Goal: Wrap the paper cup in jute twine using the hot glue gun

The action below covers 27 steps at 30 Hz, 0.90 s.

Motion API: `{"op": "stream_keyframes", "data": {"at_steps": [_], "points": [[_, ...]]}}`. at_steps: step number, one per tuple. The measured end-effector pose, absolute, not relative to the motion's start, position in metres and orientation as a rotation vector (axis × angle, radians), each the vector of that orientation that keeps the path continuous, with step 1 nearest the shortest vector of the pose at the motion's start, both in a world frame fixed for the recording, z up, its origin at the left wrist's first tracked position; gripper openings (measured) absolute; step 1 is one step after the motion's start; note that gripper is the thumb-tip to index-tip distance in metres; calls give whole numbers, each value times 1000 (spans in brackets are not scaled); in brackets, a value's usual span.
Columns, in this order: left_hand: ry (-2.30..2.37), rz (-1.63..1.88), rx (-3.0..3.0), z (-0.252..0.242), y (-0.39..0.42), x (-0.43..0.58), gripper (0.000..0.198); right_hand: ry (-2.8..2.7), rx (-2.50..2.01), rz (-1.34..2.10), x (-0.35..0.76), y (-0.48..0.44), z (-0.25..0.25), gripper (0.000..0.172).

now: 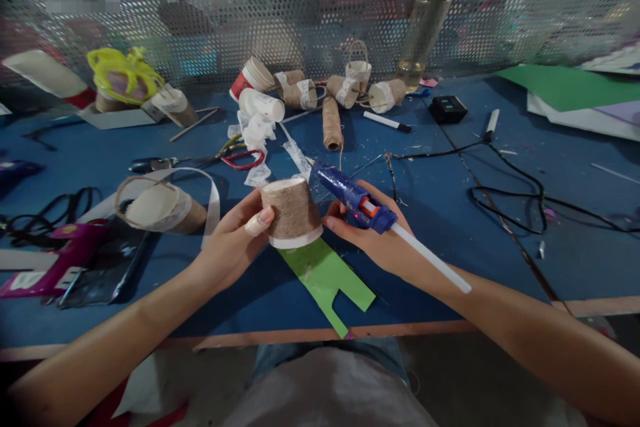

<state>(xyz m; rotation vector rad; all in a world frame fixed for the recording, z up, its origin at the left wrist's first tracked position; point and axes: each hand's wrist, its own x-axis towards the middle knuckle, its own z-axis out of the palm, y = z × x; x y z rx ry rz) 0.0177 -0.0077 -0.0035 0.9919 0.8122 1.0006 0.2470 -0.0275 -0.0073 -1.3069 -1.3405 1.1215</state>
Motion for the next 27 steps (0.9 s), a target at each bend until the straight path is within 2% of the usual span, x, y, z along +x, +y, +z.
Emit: {"op": "stream_keyframes", "data": {"at_steps": [5, 11, 19, 27], "points": [[841, 999, 898, 1, -11, 19, 33, -1317, -1295, 991, 244, -28, -7, 28], [824, 924, 930, 1, -10, 21, 48, -1417, -1192, 966, 241, -32, -6, 25], [821, 960, 857, 6, -4, 13, 39, -1337, -1230, 892, 244, -31, 3, 29], [831, 940, 804, 10, 0, 11, 43, -1353, -1181, 920, 245, -30, 6, 26]]}}
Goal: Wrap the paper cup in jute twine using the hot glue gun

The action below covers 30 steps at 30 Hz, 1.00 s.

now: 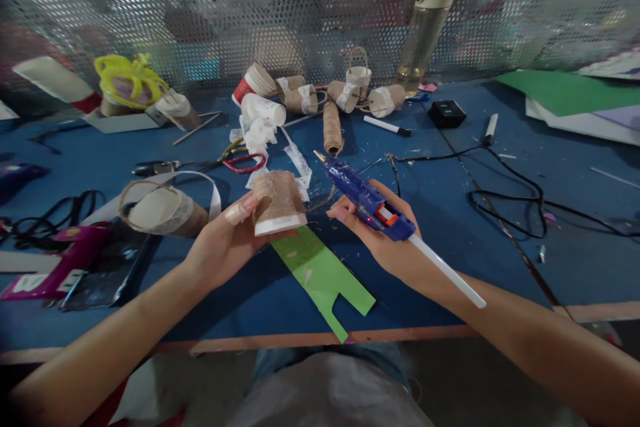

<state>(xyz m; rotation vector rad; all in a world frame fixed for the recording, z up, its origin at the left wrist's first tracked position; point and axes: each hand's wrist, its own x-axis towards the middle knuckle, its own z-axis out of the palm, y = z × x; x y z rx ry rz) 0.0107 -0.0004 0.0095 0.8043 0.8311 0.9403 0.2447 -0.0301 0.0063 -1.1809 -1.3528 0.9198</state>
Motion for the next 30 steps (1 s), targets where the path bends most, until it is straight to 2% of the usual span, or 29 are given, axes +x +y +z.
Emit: {"op": "stream_keyframes", "data": {"at_steps": [4, 10, 16, 24, 30], "points": [[818, 959, 870, 4, 0, 7, 46, -1381, -1191, 986, 247, -29, 0, 23], [657, 937, 972, -1, -3, 3, 44, -1323, -1001, 1271, 249, -24, -16, 21], [528, 795, 1102, 1, -8, 4, 53, -1277, -1090, 1174, 246, -19, -9, 21], [386, 641, 1155, 8, -12, 9, 58, -1294, -983, 1375, 241, -23, -9, 24], [346, 532, 1162, 11, -13, 1, 69, -1345, -1180, 1175, 251, -19, -11, 22]]}}
